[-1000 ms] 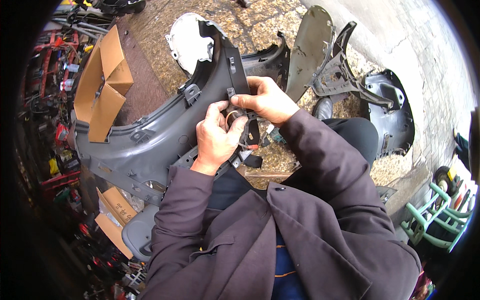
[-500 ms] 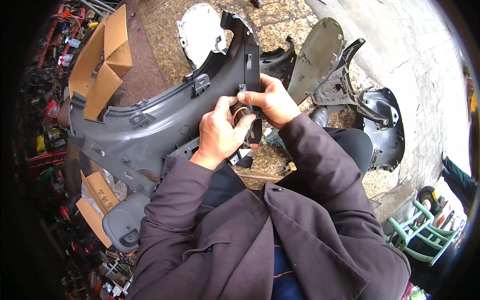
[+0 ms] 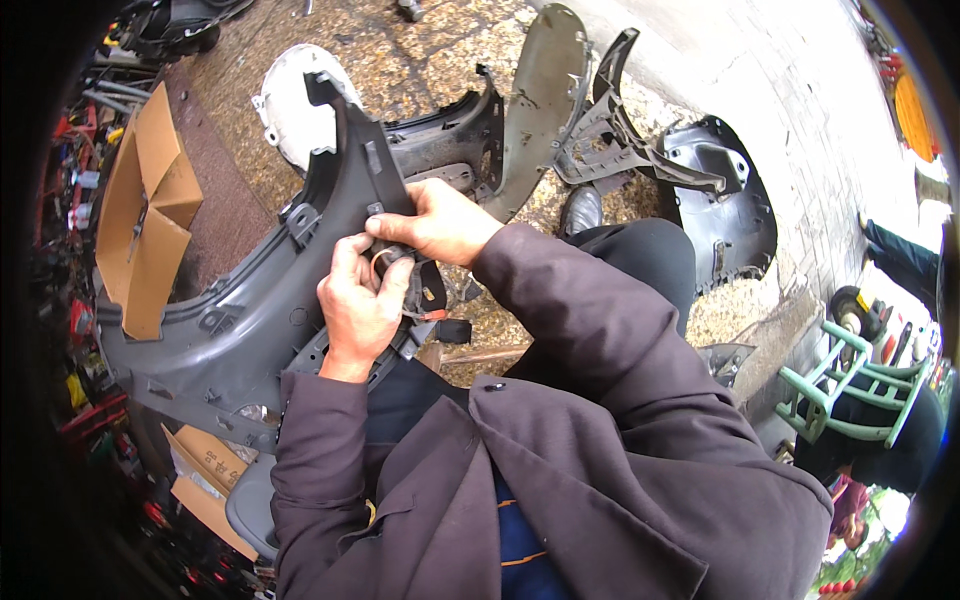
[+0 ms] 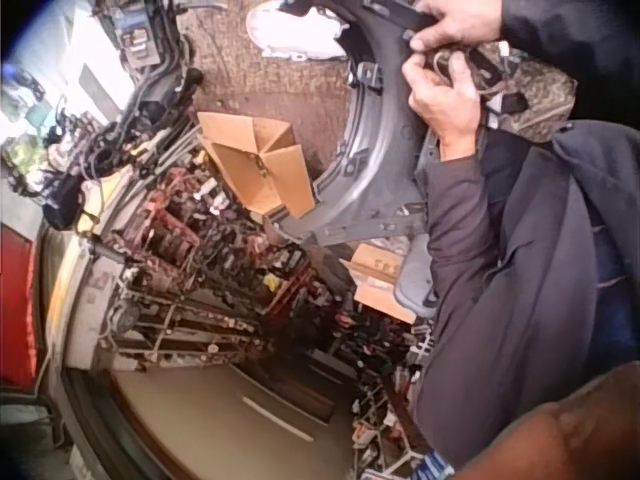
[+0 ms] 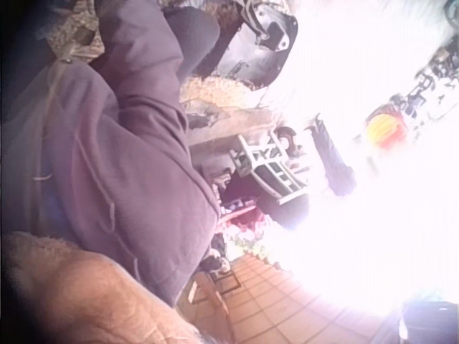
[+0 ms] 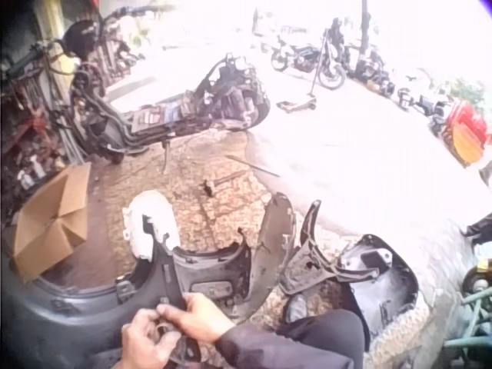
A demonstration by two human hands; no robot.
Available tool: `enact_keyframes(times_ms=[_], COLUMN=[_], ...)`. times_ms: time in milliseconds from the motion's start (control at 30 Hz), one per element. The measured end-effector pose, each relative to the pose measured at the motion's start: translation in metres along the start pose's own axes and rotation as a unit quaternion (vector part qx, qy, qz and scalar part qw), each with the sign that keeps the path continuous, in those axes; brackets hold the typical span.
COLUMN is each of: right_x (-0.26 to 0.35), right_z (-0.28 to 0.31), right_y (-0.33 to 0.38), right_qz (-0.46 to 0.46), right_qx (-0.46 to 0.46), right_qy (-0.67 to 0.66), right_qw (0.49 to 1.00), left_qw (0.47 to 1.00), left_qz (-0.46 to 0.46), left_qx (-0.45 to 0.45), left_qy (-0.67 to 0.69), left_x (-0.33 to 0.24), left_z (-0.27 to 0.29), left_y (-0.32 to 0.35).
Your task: The person assembles a scooter dashboard by attaching a small black component with wires to a larger gray plastic housing. They use a cordless drill to fasten screws and align the parts, then fit a curved cover piece over the assembly.
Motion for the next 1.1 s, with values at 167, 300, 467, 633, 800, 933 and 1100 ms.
enact_keyframes(times_ms=[167, 300, 467, 633, 800, 933, 1100], right_x=[-0.013, -0.01, -0.005, -0.009, -0.009, -0.008, -0.013], right_z=[-0.001, -0.003, -0.005, -0.012, -0.014, -0.013, -0.014], right_y=[-0.003, -0.002, 0.009, 0.016, 0.024, 0.03, 0.022], right_qz=[-0.016, -0.043, -0.088, -0.148, -0.179, -0.212, -0.189], right_qx=[-0.018, -0.025, -0.011, 0.022, 0.097, 0.112, 0.08], right_qy=[0.063, 0.073, 0.073, -0.016, -0.114, -0.113, -0.062], right_qw=[0.998, 0.996, 0.993, 0.989, 0.972, 0.964, 0.977], left_qw=[0.998, 0.998, 1.0, 0.999, 0.999, 0.999, 0.999], left_qz=[0.021, 0.025, -0.005, 0.003, 0.015, 0.008, 0.028], left_qx=[0.041, 0.036, 0.018, 0.027, 0.033, 0.034, 0.03], left_qy=[-0.034, -0.041, -0.004, 0.016, -0.003, 0.014, 0.004], left_x=[-0.002, -0.003, -0.003, -0.007, -0.011, -0.011, -0.01], left_z=[0.007, 0.006, 0.003, 0.002, 0.001, 0.001, 0.004], left_y=[0.001, 0.001, -0.002, -0.001, 0.0, -0.001, -0.003])
Point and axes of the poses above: each hand's wrist, its own y-axis away from the middle knuckle, its own z-axis out of the back of the hand, x = y × z, the point moved 2 cm from there along -y, towards the middle knuckle, and after that the axes turned 11 degrees about y, right-handed, at the moved point
